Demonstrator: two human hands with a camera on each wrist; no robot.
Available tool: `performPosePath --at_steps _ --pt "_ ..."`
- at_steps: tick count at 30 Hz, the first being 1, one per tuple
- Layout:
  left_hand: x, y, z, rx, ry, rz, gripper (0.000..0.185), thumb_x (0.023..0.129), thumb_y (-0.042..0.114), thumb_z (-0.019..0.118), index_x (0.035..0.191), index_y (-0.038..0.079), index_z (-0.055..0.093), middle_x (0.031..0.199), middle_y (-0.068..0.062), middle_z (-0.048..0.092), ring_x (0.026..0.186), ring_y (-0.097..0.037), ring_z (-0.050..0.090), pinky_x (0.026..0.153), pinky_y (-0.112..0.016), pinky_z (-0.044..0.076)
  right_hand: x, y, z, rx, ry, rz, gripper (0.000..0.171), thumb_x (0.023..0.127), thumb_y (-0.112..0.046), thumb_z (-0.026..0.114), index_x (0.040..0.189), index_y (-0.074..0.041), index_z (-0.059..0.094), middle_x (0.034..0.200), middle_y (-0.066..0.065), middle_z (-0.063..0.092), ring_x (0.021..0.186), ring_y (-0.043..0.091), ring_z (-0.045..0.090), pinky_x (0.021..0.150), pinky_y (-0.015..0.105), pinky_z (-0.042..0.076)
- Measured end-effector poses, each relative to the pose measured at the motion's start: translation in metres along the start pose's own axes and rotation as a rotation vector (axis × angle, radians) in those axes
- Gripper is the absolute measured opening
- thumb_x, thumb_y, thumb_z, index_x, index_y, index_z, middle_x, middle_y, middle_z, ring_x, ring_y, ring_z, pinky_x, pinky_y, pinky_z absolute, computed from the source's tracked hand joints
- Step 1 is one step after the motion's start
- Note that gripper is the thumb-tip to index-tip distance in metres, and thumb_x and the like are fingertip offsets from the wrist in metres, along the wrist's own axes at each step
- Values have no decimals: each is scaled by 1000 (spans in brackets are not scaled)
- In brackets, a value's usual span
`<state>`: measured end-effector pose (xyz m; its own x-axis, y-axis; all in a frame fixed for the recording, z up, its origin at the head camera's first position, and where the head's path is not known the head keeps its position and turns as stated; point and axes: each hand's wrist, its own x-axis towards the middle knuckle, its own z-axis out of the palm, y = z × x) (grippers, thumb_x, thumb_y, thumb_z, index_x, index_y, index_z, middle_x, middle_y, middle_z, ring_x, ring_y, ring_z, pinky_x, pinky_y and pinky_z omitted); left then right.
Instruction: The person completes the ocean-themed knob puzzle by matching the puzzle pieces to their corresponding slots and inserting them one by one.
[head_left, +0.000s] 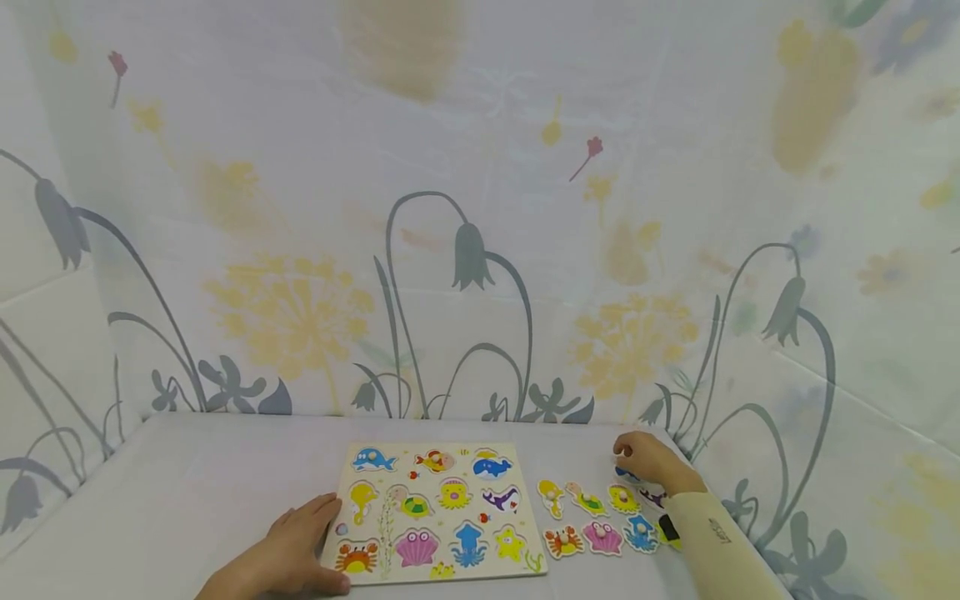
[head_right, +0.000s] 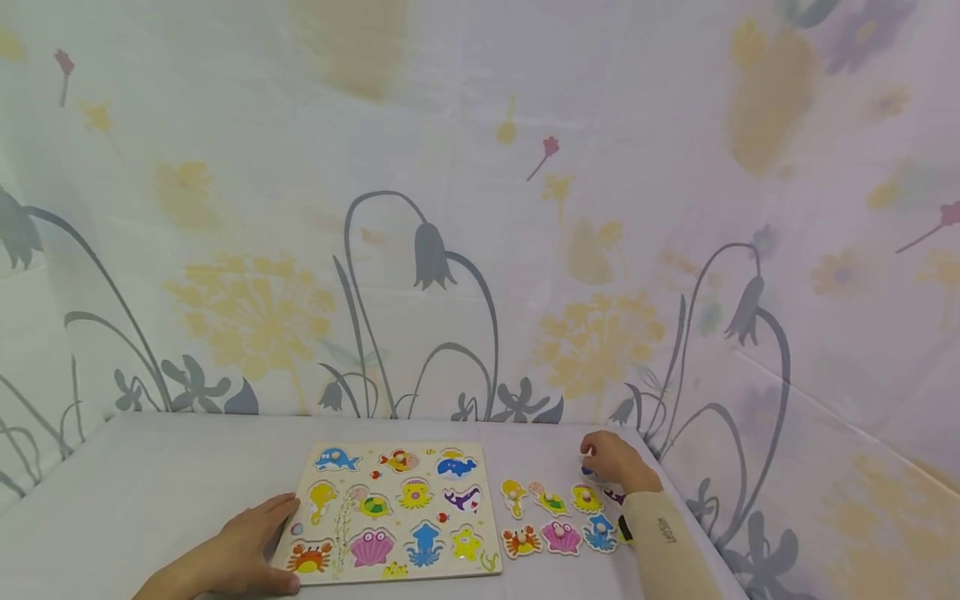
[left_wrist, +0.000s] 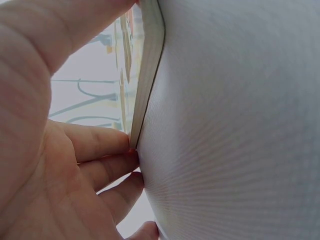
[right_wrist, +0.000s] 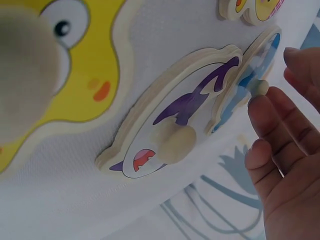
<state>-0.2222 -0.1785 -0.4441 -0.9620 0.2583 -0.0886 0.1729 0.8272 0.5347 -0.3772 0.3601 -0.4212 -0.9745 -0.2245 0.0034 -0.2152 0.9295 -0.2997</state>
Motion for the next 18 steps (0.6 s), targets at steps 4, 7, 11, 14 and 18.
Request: performPosePath --at_steps 4,7,11,14,18 --pt "1 0 0 -8 -2 0 106 55 48 89 135 -8 45 142 -28 39 132 -46 33 104 -71 16 -1 3 3 6 6 -5 9 83 -6 66 92 -5 66 82 4 55 72 19 48 66 37 46" --pt "1 1 0 -6 1 -2 106 55 47 89 135 -8 45 142 -28 39 132 -46 33 104 -71 15 0 5 5 10 19 -14 6 82 -6 67 88 -6 66 80 3 55 71 18 48 65 36 46" --pt "1 1 0 0 1 -10 107 55 48 89 135 -7 45 142 -27 39 132 -46 33 105 -71 15 2 8 7 11 30 -29 5 81 -6 68 85 -7 66 78 1 54 70 17 48 64 34 45" --pt "1 1 0 0 -3 -16 107 55 49 89 135 -6 45 142 -27 39 132 -46 34 104 -71 16 3 9 8 11 27 -30 5 81 -6 68 85 -7 65 78 1 55 71 17 48 64 35 46" --pt "1 2 0 7 -6 -18 107 55 49 89 135 -6 45 142 -27 39 132 -46 33 104 -71 16 1 10 7 8 13 -20 4 82 -6 67 85 -7 66 81 2 58 72 18 51 67 38 50"
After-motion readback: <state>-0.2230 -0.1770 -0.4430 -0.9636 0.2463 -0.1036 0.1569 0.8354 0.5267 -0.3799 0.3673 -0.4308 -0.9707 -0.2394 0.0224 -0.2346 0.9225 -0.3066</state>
